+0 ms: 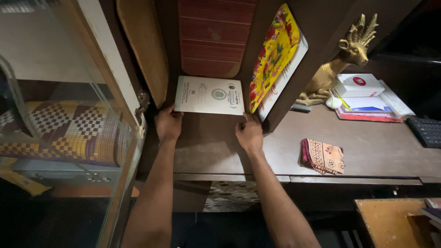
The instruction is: The person wipes the covers of several small documents and cards with a patterned cloth, then places them on a shelf. The person handles each item one at a time, wiping both sides before stacking them.
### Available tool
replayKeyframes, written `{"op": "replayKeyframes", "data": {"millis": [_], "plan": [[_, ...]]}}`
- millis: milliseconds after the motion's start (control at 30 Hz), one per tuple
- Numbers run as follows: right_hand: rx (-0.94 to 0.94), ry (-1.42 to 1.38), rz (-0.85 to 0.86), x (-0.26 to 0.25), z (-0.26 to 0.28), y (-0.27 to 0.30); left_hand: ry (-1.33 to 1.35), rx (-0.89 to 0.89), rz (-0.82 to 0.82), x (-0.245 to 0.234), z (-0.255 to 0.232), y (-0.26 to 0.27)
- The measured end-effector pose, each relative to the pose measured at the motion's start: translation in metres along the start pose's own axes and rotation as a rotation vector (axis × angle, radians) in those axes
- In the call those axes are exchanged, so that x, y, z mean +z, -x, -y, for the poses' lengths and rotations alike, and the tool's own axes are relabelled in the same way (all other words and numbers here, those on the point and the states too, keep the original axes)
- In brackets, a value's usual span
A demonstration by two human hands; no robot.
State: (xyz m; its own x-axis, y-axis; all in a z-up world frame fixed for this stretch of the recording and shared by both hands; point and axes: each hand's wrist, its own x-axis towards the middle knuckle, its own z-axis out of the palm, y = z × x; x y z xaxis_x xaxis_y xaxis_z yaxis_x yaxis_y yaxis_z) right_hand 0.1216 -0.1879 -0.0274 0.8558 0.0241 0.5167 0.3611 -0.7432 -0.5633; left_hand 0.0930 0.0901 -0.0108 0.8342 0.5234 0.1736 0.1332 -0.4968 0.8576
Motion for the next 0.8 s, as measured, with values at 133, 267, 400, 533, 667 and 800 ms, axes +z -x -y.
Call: {"op": "replayKeyframes", "data": {"millis": [133,267,400,533,667,800], "plan": [[-0.044,0.024,-0.032,0.002,0.001,0.0,-0.023,0.061,-0.047,0.005,0.009,-0.002],[0.047,0.049,0.056,-0.002,0.004,0.002,0.022,0.041,-0.048,0.004,0.009,0.004],[0.078,-0.003,0.141,-0.009,0.004,0.01,-0.048,0.082,-0.007,0.002,0.007,0.014],[-0.087,-0.008,0.169,-0.023,0.011,0.029,-0.101,0.275,0.006,0.008,0.002,0.048],[-0.106,0.007,0.343,-0.043,0.027,0.047,-0.191,0.374,0.137,0.031,-0.017,0.096],[-0.154,-0.03,0.376,-0.069,0.034,0.078,-0.425,0.461,0.302,0.052,-0.033,0.147]]}}
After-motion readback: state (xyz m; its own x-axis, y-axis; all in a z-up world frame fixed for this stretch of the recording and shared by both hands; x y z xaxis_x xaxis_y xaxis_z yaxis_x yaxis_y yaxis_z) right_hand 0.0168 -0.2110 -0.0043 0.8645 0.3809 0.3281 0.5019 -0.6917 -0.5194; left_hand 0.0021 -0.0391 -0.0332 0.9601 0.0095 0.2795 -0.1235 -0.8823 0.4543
